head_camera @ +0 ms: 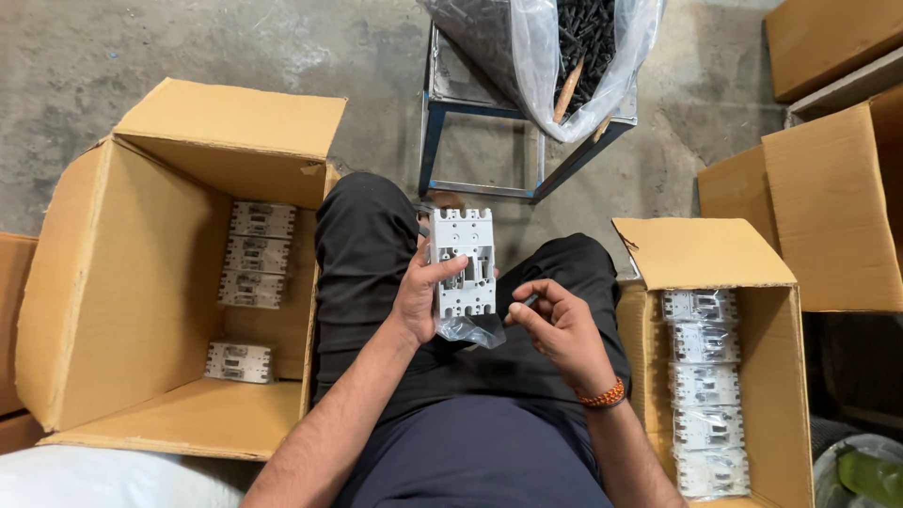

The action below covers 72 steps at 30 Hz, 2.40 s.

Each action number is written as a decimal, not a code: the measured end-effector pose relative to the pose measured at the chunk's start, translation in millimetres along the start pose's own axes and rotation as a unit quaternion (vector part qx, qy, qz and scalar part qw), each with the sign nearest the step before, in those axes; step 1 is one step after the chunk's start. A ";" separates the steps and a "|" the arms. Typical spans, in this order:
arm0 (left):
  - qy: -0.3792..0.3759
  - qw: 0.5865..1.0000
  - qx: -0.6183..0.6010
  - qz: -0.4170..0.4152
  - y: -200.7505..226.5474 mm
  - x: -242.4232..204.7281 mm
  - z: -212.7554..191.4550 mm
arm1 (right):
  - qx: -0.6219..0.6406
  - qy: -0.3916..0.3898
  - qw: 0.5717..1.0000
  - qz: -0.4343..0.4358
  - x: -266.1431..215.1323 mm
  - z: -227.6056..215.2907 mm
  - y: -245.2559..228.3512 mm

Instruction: The person sits on the floor between two cardboard boxes and repeatedly picks up white plastic electrical components. They remove each component from a plastic bag, insert a small black piece using a wooden stick, and place the assembled unit into the right-hand box. The process is repeated for multiple units.

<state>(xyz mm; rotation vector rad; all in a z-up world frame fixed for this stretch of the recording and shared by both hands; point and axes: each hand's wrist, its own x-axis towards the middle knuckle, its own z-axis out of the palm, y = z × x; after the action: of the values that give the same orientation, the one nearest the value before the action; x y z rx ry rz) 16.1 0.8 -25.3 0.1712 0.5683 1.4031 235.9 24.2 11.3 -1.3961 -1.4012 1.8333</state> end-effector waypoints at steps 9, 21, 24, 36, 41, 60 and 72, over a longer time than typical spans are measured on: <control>0.011 1.000 0.006 0.002 -1.0 -5.0 -0.7 | -0.047 0.002 0.997 -0.060 -7.3 8.8 2.5; 0.015 0.999 0.037 0.008 -5.3 -5.5 -0.8 | -0.166 0.080 0.978 -0.099 -15.7 21.0 -22.9; 0.023 0.999 0.041 0.006 -5.7 -4.9 -0.7 | -0.179 0.078 0.975 -0.102 -15.5 24.6 -28.9; 0.043 0.998 0.047 0.005 -8.1 -2.4 -5.2 | -0.232 0.109 0.944 -0.206 -14.5 37.1 -44.7; 0.033 0.998 0.042 0.016 -9.9 -1.8 -8.9 | -0.288 0.097 0.915 -0.267 -13.6 41.3 -47.2; 0.012 0.990 0.129 0.048 -13.0 2.5 -9.8 | -0.166 0.007 0.985 -0.051 12.4 16.1 -24.4; 0.058 0.997 0.057 0.002 -6.5 6.8 -4.1 | -0.207 0.086 0.964 -0.145 55.3 -11.8 -53.5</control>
<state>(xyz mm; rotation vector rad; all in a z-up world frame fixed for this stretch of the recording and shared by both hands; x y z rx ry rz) 20.3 5.3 -33.5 0.1828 0.7455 1.3909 213.0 94.8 34.7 -1.4058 -1.8525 1.2510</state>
